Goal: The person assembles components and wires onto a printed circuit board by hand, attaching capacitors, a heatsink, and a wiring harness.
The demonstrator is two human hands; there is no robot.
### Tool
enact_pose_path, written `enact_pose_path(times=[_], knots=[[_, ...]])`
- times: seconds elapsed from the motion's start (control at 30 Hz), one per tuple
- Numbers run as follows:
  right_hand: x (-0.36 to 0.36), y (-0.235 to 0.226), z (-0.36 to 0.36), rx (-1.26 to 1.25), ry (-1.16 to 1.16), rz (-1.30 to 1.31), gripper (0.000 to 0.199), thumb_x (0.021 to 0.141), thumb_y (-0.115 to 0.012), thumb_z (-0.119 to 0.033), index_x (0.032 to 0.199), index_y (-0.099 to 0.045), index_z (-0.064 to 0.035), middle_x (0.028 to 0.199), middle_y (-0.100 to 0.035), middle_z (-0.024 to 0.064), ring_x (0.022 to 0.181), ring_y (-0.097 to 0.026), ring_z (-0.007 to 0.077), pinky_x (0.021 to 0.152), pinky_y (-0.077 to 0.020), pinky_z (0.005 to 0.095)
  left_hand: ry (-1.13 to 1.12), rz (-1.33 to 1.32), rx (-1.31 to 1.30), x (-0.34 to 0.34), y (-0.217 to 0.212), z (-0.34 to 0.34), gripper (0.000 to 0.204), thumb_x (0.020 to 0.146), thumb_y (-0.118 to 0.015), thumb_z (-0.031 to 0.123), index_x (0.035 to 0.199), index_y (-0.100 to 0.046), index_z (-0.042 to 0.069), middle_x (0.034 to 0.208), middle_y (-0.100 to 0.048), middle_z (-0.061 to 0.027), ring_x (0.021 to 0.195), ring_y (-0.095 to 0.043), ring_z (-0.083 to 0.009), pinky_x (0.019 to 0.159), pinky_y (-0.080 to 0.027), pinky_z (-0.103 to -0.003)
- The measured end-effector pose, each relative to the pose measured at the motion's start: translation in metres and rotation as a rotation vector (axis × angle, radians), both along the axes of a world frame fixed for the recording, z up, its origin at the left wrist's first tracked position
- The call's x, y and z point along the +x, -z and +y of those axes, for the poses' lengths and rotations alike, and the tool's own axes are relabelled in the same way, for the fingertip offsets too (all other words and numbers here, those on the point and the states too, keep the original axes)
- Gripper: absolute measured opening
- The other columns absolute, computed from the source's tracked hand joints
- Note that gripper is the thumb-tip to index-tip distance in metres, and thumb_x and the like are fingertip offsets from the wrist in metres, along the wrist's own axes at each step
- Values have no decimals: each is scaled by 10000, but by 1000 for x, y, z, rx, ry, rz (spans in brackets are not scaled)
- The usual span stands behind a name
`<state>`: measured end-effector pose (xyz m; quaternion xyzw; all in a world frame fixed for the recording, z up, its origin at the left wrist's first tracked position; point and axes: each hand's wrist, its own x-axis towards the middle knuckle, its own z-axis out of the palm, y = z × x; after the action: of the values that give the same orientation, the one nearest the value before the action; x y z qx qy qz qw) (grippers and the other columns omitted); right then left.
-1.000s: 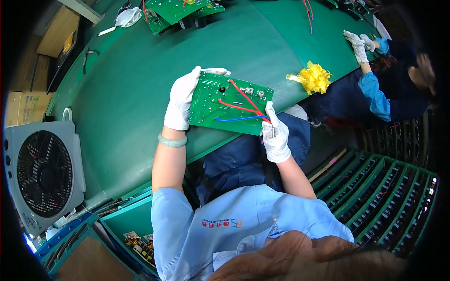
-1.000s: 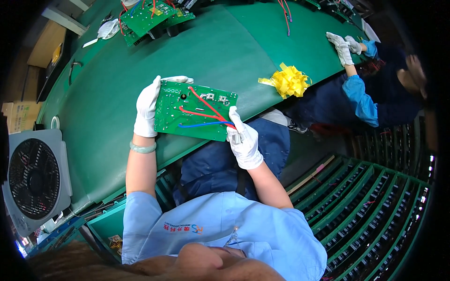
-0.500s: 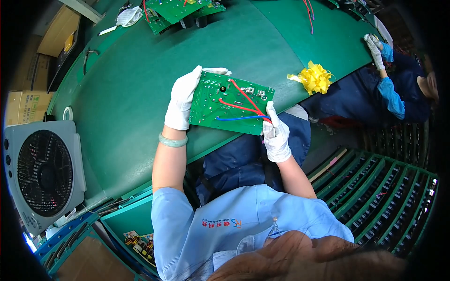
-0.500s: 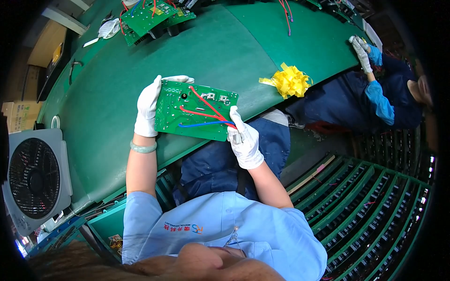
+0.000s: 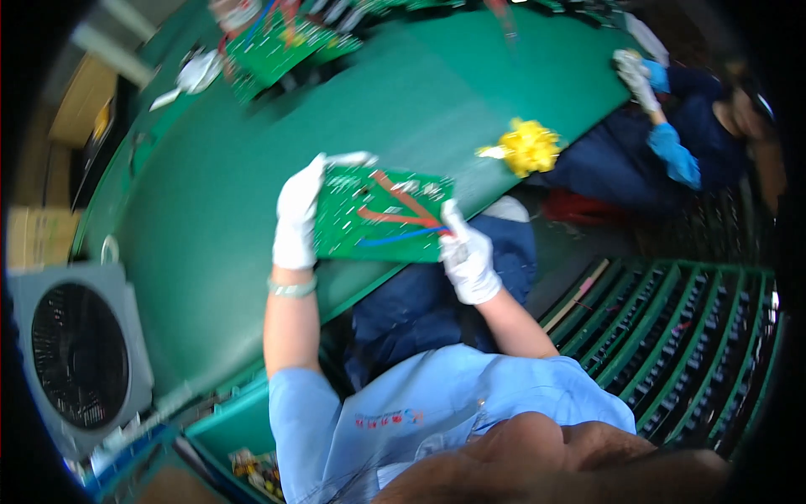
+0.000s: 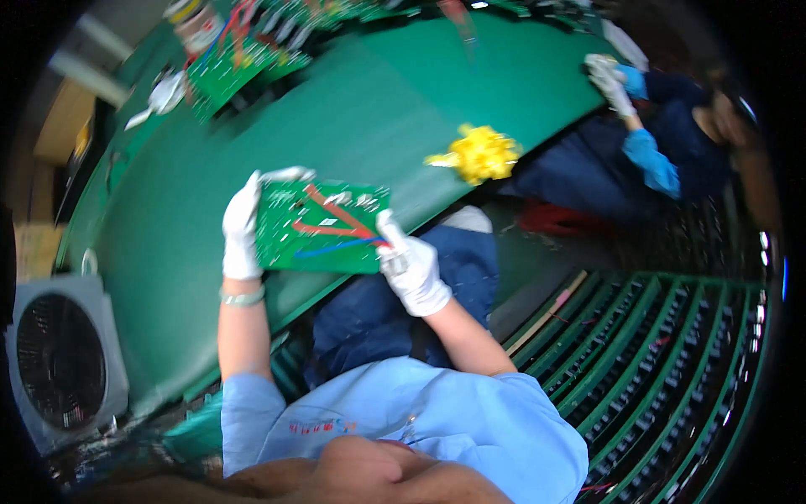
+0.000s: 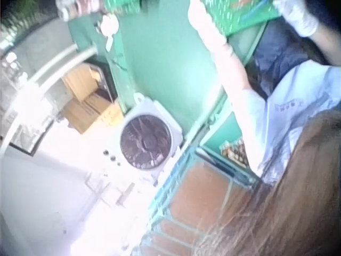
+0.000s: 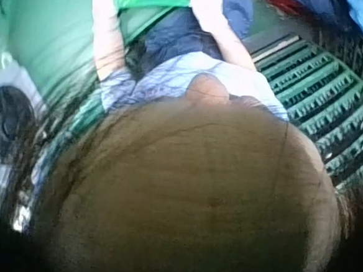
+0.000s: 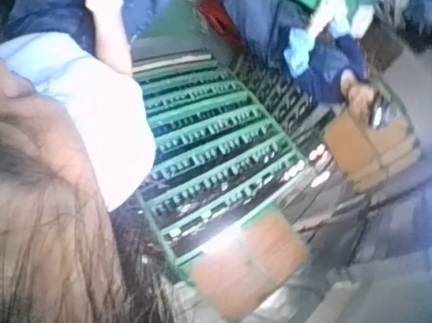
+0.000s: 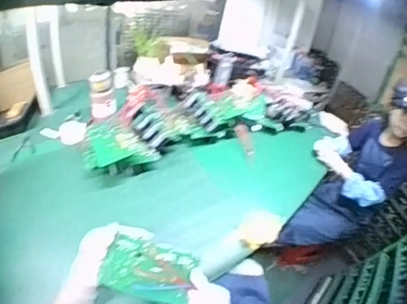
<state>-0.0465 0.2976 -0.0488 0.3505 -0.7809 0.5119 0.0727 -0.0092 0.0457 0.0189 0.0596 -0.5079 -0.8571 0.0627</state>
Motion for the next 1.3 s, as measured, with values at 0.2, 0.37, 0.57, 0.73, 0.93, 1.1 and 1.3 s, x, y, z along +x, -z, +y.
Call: enact_pose_path(times=[0.2,0.37,0.57,0.73,0.93,1.1,1.3], knots=[[5,-3,-3,-31,6,-84,411,832,-596,-68,1238,-561,-115,666,-598,102,490,-543,214,473,-439,308,-64,-1,-105,3,-4,7,545,996,-290,337,1126,-519,-140,1131,-573,-260,1059,-566,-299,983,-410,-386],[9,11,-8,-174,-65,-171,534,783,-603,28,1284,-523,-142,673,-612,90,498,-557,173,491,-473,261,-40,-9,19,5,12,-2,545,998,-290,347,1142,-494,-138,1146,-558,-257,1080,-548,-314,991,-408,-412],[10,-7,-5,-89,-46,-133,546,821,-529,-7,1336,-474,-179,674,-614,88,546,-604,171,521,-488,269,-82,-55,181,1,21,-8,524,988,-315,318,1134,-495,-152,1132,-562,-275,1067,-552,-346,985,-415,-443],[11,-14,-6,-43,-43,-209,514,842,-548,-47,1327,-484,-207,664,-603,89,535,-598,156,506,-480,262,-75,-9,89,2,26,-10,515,980,-361,330,1131,-500,-142,1130,-565,-262,1066,-553,-338,971,-424,-435],[10,-21,-7,-34,-15,-145,497,847,-571,-81,1321,-489,-204,692,-630,77,507,-580,163,480,-463,266,-133,-126,131,-1,24,-10,505,983,-359,326,1128,-505,-135,1113,-572,-255,1054,-558,-327,946,-447,-424],[9,-12,-9,-19,-20,-172,495,844,-572,-82,1318,-492,-202,719,-644,86,508,-582,178,481,-463,269,-116,-118,128,-2,26,-12,515,985,-352,326,1146,-495,-142,1128,-566,-259,1050,-559,-324,946,-445,-426],[5,-13,-9,2,-3,-125,489,856,-568,-109,1323,-486,-232,724,-638,94,502,-569,201,479,-459,280,-135,-147,90,-3,22,-10,525,986,-349,335,1151,-504,-139,1130,-572,-243,1026,-574,-298,925,-462,-405]])
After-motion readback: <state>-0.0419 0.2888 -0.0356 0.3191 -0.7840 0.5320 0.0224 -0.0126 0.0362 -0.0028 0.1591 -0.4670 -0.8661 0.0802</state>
